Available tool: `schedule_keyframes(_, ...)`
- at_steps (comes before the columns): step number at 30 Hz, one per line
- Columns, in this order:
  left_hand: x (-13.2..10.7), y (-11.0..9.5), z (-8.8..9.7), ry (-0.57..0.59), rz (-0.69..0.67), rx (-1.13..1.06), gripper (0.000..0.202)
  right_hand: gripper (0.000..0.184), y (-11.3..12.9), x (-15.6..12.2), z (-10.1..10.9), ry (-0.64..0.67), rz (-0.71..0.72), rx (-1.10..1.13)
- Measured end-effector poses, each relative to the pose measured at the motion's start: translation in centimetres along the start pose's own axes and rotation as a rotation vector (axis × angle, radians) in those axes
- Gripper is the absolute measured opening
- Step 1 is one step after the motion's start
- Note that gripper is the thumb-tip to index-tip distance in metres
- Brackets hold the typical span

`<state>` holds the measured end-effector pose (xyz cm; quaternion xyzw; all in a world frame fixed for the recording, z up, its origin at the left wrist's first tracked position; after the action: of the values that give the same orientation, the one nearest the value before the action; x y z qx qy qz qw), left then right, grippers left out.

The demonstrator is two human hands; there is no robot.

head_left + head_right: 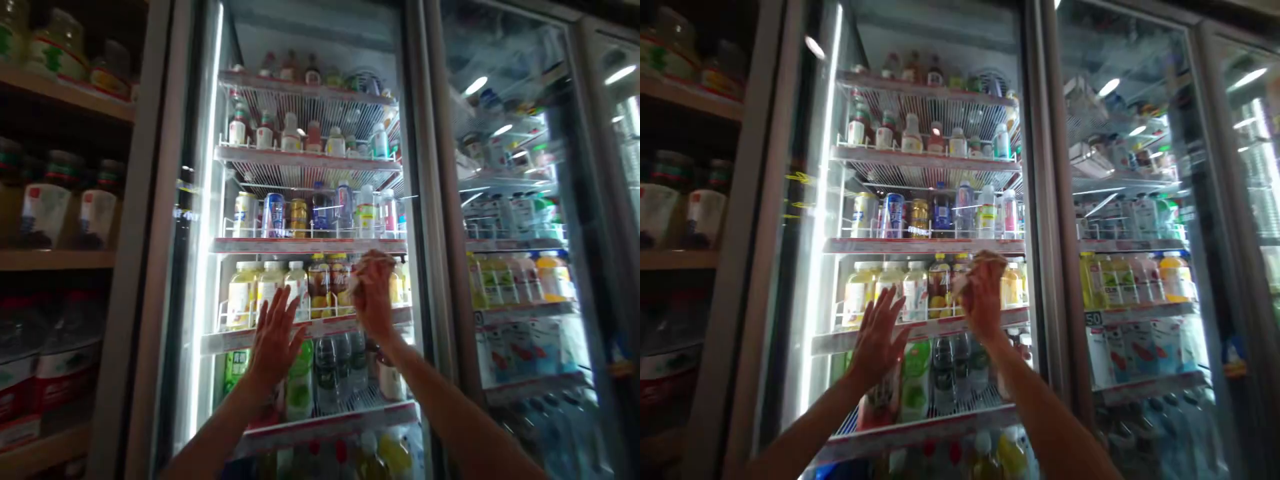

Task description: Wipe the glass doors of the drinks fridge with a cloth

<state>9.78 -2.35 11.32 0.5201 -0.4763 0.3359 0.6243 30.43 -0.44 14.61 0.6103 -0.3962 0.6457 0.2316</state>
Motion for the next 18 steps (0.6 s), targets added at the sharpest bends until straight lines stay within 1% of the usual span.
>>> schedule_keyframes(1,1.2,-1.0,-0.4,-0.016,-0.031,-0.001,0.06,0.027,1.6,0.0,-1.5,0.082,0.061,0.041)
schedule_keyframes(2,2.2,-1.4,-0.8,-0.032,-0.041,0.005,0.059,0.024,2.6,-0.1,-2.5,0.159,0.116,0.06)
schedule_keyframes(3,3.0,-1.4,-1.1,-0.052,-0.028,0.018,0.058,0.022,2.7,-0.3,-2.6,0.208,0.161,0.058)
schedule_keyframes(4,3.7,-1.0,-1.5,-0.073,0.005,0.033,0.057,0.021,1.9,-0.2,-1.8,0.212,0.179,0.039)
schedule_keyframes(5,4.2,-0.3,-1.8,-0.093,0.05,0.051,0.056,0.022,0.2,0.0,-0.3,0.178,0.168,0.006)
schedule_keyframes(6,4.4,0.5,-2.1,-0.106,0.092,0.072,0.055,0.024,-1.9,0.5,2.0,0.087,0.14,-0.029)
schedule_keyframes(8,4.5,1.5,-2.6,-0.122,0.13,0.114,0.056,0.036,-6.6,1.4,5.6,-0.067,-0.011,-0.095)
schedule_keyframes(9,4.3,1.8,-2.8,-0.122,0.133,0.134,0.057,0.039,-8.1,1.7,6.5,-0.111,-0.059,-0.096)
schedule_keyframes(10,4.2,1.9,-2.9,-0.117,0.13,0.151,0.057,0.044,-8.8,1.8,6.6,-0.139,-0.08,-0.089)
schedule_keyframes(11,4.0,1.9,-3.0,-0.111,0.13,0.166,0.058,0.046,-8.4,1.8,5.9,-0.144,-0.078,-0.071)
schedule_keyframes(12,3.9,1.9,-3.1,-0.098,0.135,0.176,0.058,0.047,-7.2,1.6,4.8,-0.119,-0.048,-0.043)
schedule_keyframes(13,3.7,1.8,-3.2,-0.086,0.133,0.183,0.058,0.046,-5.3,1.2,3.3,-0.066,0.009,-0.007)
schedule_keyframes(15,3.5,1.6,-3.3,-0.053,0.126,0.194,0.058,0.042,-0.8,-0.3,0.5,0.098,0.155,0.081)
schedule_keyframes(16,3.4,1.5,-3.3,-0.039,0.119,0.2,0.058,0.04,0.8,-1.1,-0.2,0.168,0.218,0.125)
schedule_keyframes(17,3.4,1.4,-3.4,-0.027,0.114,0.203,0.058,0.038,1.5,-1.8,-0.3,0.206,0.262,0.164)
schedule_keyframes(18,3.3,1.4,-3.4,-0.016,0.109,0.203,0.058,0.038,1.2,-2.0,0.2,0.206,0.277,0.19)
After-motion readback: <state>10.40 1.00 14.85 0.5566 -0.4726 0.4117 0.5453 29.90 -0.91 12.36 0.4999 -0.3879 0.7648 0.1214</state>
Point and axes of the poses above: each hand's wrist, its own x-axis towards the middle knuckle, its own z-axis out of the back of the hand, y = z × x, the point moved 9 cm from there along x, towards the middle knuckle, and after that the axes turned 10 degrees about x, right-handed, at the moved point
